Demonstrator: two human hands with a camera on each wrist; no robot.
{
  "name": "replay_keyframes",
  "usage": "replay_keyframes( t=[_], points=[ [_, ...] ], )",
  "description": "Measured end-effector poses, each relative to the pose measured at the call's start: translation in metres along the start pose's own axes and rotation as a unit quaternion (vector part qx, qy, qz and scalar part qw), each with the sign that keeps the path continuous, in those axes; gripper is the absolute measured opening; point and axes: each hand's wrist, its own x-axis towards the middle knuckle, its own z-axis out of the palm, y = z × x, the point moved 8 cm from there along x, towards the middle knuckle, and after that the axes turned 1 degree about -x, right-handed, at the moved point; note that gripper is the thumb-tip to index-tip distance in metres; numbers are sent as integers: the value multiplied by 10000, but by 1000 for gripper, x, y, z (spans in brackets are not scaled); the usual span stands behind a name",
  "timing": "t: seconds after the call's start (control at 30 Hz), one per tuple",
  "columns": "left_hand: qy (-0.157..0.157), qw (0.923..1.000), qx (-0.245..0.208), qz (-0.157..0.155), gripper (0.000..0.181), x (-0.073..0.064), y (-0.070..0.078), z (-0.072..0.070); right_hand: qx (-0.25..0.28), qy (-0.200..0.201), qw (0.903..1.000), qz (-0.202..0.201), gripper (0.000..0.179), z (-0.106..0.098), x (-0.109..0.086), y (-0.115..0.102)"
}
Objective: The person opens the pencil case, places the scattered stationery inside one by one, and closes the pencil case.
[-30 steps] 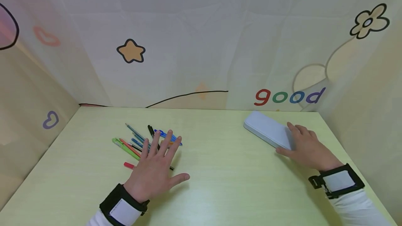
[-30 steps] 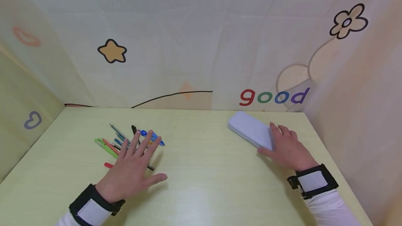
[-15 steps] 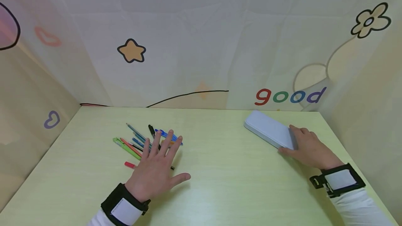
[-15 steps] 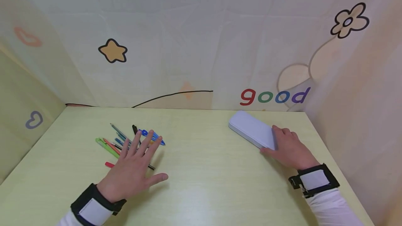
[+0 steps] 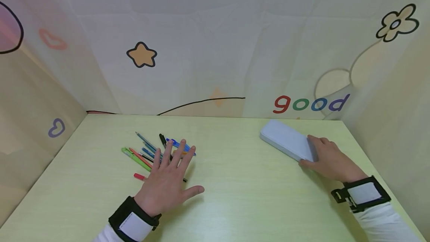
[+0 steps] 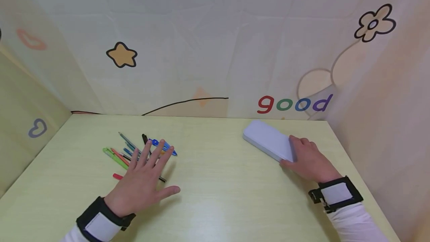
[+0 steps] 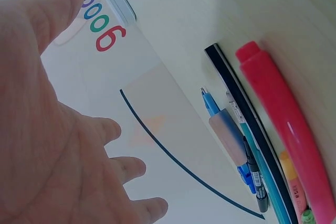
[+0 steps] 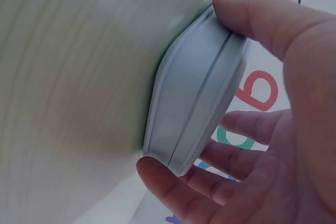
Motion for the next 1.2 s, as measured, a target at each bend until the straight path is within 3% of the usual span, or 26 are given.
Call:
replay_keyframes(
  t=[0.43, 1.2],
  points=[
    [41, 10000, 75, 8, 107, -1, 2, -1, 19, -179, 9998, 55, 101, 6, -1, -15],
    [230, 9994, -156, 183, 106, 3, 6, -1, 227, -192, 9986, -430, 94, 11, -2, -54]
  ],
)
